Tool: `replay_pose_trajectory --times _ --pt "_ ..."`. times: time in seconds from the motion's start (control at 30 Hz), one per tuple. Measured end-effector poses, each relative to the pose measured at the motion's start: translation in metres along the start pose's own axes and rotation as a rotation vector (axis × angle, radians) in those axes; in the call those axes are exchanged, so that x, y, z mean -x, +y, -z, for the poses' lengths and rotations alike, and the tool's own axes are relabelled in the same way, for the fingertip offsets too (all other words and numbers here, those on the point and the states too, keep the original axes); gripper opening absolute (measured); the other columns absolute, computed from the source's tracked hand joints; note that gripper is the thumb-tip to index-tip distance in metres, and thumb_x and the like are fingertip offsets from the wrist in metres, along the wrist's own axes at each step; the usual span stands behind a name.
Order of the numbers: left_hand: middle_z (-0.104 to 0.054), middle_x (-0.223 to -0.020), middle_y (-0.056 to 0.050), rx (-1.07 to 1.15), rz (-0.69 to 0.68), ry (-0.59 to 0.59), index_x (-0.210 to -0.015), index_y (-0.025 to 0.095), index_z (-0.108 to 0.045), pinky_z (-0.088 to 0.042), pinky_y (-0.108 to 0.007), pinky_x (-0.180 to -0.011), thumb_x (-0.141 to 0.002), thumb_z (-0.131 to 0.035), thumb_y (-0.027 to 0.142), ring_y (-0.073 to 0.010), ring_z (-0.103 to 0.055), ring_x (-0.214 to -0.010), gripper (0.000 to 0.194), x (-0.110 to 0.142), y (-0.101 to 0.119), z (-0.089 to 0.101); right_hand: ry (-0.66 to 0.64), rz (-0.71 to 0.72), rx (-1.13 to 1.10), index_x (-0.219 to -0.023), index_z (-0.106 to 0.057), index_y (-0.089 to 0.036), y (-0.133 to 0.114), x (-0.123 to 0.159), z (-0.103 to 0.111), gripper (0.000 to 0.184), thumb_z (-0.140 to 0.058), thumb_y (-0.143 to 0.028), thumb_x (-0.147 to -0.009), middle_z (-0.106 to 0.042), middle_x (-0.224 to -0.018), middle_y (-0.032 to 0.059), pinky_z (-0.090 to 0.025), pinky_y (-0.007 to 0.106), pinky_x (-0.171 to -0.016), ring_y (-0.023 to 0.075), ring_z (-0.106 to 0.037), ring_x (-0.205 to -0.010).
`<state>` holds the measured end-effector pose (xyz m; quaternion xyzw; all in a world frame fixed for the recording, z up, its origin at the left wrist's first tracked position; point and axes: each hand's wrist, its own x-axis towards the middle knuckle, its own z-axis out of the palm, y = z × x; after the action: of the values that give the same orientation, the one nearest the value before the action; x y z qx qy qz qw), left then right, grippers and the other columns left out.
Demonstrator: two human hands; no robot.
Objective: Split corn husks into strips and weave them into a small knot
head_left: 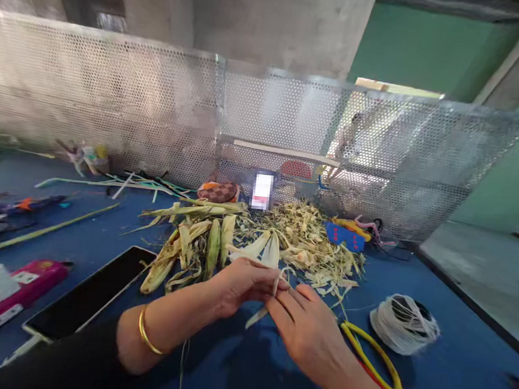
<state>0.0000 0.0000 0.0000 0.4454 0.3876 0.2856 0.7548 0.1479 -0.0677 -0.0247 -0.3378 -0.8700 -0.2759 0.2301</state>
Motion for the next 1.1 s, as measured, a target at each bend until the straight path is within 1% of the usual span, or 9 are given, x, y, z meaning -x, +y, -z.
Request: replay_pose_trajectory --times 0.23,0.4,0.5,0.6,0.67,0.73,0.83,0.97,1.1 --pt "-0.071 -0.074 -0.008 0.024 -0.02 0.073 -0.076 0.01 -0.069 -0.049 -0.024 -0.066 -0.062 -0.075 0.02 -0.0128 -0.062 -0.063 0.019 0.002 -0.005 -0.005 0.004 -0.031 -0.098 -0.075 -0.055 -0.014 0.0 -0.002 0.005 0.027 -0.033 -0.006 -0.089 -0.055 -0.067 0.004 -0.033 0.032 -0.065 0.0166 -0.044 -0.062" --pt "-0.07 -0.069 -0.007 0.02 -0.013 0.11 -0.077 0.009 -0.069 -0.049 -0.023 -0.063 -0.067 -0.071 0.016 -0.0113 -0.061 -0.058 0.012 0.002 -0.005 -0.007 -0.029 -0.005 -0.153 -0.075 -0.053 -0.016 -0.001 -0.004 0.014 0.024 -0.035 -0.008 -0.089 -0.056 -0.067 0.0037 -0.035 0.033 -0.066 0.017 -0.048 -0.062" --pt "-0.07 -0.07 -0.006 0.034 -0.049 0.075 -0.077 0.009 -0.07 -0.05 -0.022 -0.063 -0.068 -0.07 0.018 -0.0108 -0.062 -0.059 0.012 0.003 -0.002 -0.006 0.081 -0.162 -0.308 -0.094 -0.053 -0.016 0.005 -0.001 0.015 0.016 -0.038 -0.013 -0.091 -0.062 -0.078 0.0048 -0.039 0.032 -0.072 0.0164 -0.054 -0.069" --pt "-0.07 -0.073 -0.008 0.024 -0.075 0.019 -0.076 0.008 -0.071 -0.05 -0.022 -0.064 -0.073 -0.067 0.023 -0.0113 -0.063 -0.061 0.016 0.004 0.001 -0.004 0.152 -0.496 -0.39 -0.091 -0.054 -0.019 0.015 0.004 0.009 0.013 -0.042 -0.022 -0.092 -0.064 -0.082 0.005 -0.041 0.03 -0.071 0.0173 -0.057 -0.074" --pt "-0.071 -0.076 -0.01 0.011 -0.07 -0.008 -0.075 0.007 -0.071 -0.05 -0.023 -0.064 -0.076 -0.064 0.027 -0.0127 -0.064 -0.063 0.021 0.005 0.003 -0.004 0.09 -0.706 -0.494 -0.082 -0.055 -0.02 0.02 0.006 0.004 0.02 -0.041 -0.03 -0.093 -0.063 -0.077 0.0035 -0.042 0.028 -0.065 0.0174 -0.057 -0.071" --pt "-0.071 -0.078 -0.011 0.004 -0.066 -0.013 -0.074 0.007 -0.071 -0.05 -0.023 -0.063 -0.076 -0.063 0.029 -0.0134 -0.064 -0.064 0.023 0.005 0.003 -0.003 -0.002 -0.822 -0.651 -0.08 -0.057 -0.021 0.024 0.008 -0.001 0.028 -0.038 -0.036 -0.093 -0.061 -0.072 0.002 -0.042 0.026 -0.062 0.0166 -0.056 -0.067" --pt "-0.07 -0.075 -0.008 -0.022 -0.101 -0.016 -0.075 0.01 -0.072 -0.049 -0.022 -0.062 -0.07 -0.069 0.03 -0.0119 -0.062 -0.063 0.022 0.005 0.002 -0.003 -0.097 -0.891 -0.802 -0.08 -0.059 -0.02 0.025 0.006 -0.004 0.031 -0.039 -0.042 -0.091 -0.058 -0.068 0.0001 -0.041 0.025 -0.06 0.0157 -0.053 -0.065" --pt "-0.068 -0.069 -0.004 -0.069 -0.13 0.0 -0.074 0.012 -0.071 -0.047 -0.021 -0.06 -0.062 -0.074 0.032 -0.0107 -0.06 -0.062 0.024 0.005 0.001 -0.002 -0.137 -0.883 -0.965 -0.083 -0.061 -0.02 0.022 0.002 0.001 0.03 -0.044 -0.044 -0.087 -0.062 -0.073 0.0002 -0.042 0.026 -0.066 0.0163 -0.056 -0.072" --pt "-0.066 -0.063 -0.003 -0.12 -0.136 0.036 -0.073 0.012 -0.071 -0.047 -0.023 -0.06 -0.06 -0.074 0.033 -0.0107 -0.058 -0.06 0.025 0.004 0.001 -0.003 -0.124 -0.912 -0.903 -0.07 -0.058 -0.02 0.023 0.001 0.005 0.03 -0.045 -0.041 -0.085 -0.06 -0.062 -0.0008 -0.042 0.025 -0.061 0.0157 -0.056 -0.063"
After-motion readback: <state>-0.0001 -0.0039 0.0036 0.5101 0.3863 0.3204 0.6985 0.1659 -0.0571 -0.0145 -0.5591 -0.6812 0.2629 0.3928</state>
